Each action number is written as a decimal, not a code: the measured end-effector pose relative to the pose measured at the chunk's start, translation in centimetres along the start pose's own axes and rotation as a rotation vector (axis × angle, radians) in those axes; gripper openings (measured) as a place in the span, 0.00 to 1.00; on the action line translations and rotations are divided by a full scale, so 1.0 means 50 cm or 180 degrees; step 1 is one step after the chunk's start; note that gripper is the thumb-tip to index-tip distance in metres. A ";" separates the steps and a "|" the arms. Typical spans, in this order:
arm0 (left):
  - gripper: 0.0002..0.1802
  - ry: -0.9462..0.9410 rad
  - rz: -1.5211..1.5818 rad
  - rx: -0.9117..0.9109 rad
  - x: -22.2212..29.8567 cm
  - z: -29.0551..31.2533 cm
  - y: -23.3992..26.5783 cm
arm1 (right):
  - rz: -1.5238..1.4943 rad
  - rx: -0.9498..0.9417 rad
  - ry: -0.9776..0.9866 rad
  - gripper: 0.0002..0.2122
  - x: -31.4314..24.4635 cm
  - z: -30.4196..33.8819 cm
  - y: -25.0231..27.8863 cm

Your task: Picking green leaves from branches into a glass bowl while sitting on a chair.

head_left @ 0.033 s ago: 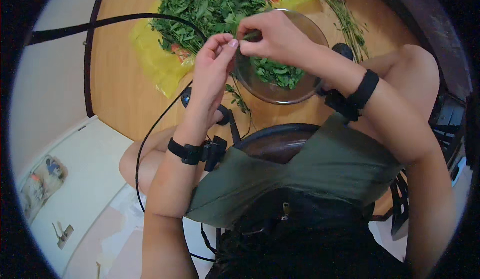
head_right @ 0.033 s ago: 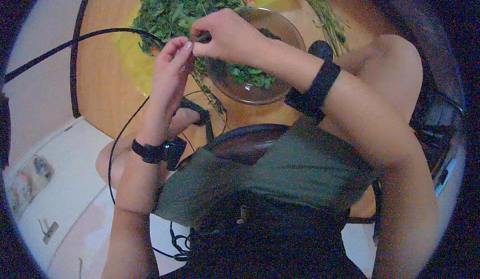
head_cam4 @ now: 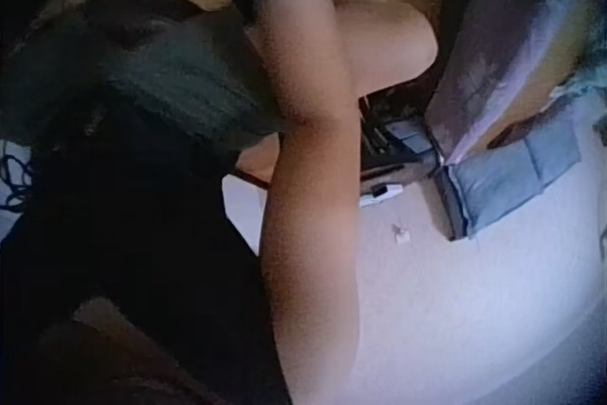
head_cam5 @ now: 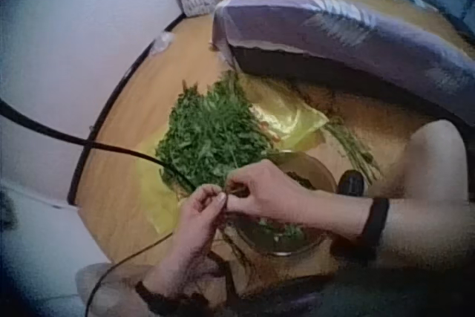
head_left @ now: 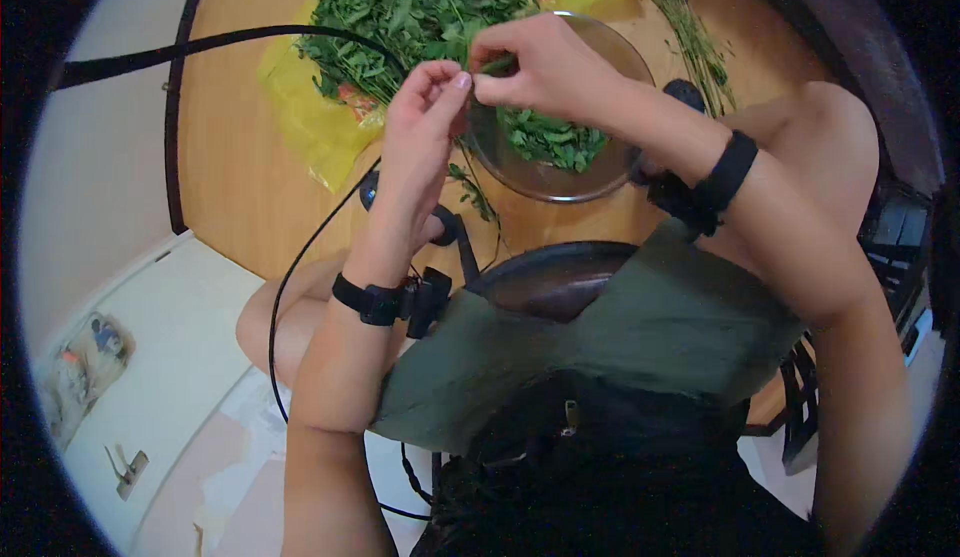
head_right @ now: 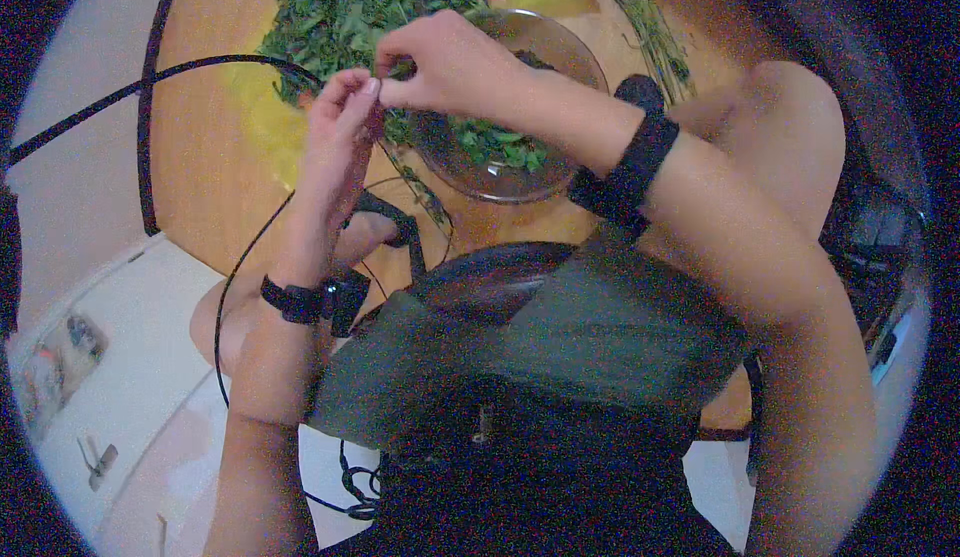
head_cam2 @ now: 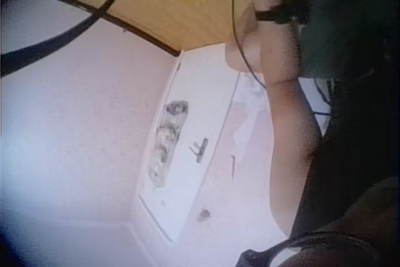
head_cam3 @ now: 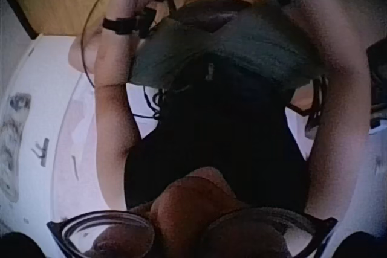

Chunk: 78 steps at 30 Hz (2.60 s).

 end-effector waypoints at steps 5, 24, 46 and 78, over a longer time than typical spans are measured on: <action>0.05 -0.0118 -0.0014 -0.0057 0.000 0.006 -0.005 | 0.0189 -0.0177 -0.0127 0.13 -0.002 0.003 0.002; 0.09 -0.0218 -0.0101 -0.0199 -0.001 -0.006 0.025 | 0.0199 -0.0274 -0.0130 0.15 0.009 0.009 -0.015; 0.08 -0.0148 -0.0080 0.0095 0.000 -0.019 0.024 | -0.0453 -0.1047 -0.1131 0.17 0.047 -0.001 -0.024; 0.09 -0.0345 -0.0451 0.0247 -0.005 -0.015 0.023 | 0.0164 -0.0049 -0.0711 0.14 0.034 0.000 -0.008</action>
Point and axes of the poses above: each hand's wrist, its own z-axis away from the middle knuckle, its own y-axis out of the back of the hand, x = y × z, the point moved 1 cm from there along -z, towards the middle knuckle, and after that the axes turned 6 degrees about z, right-handed, at the moved point
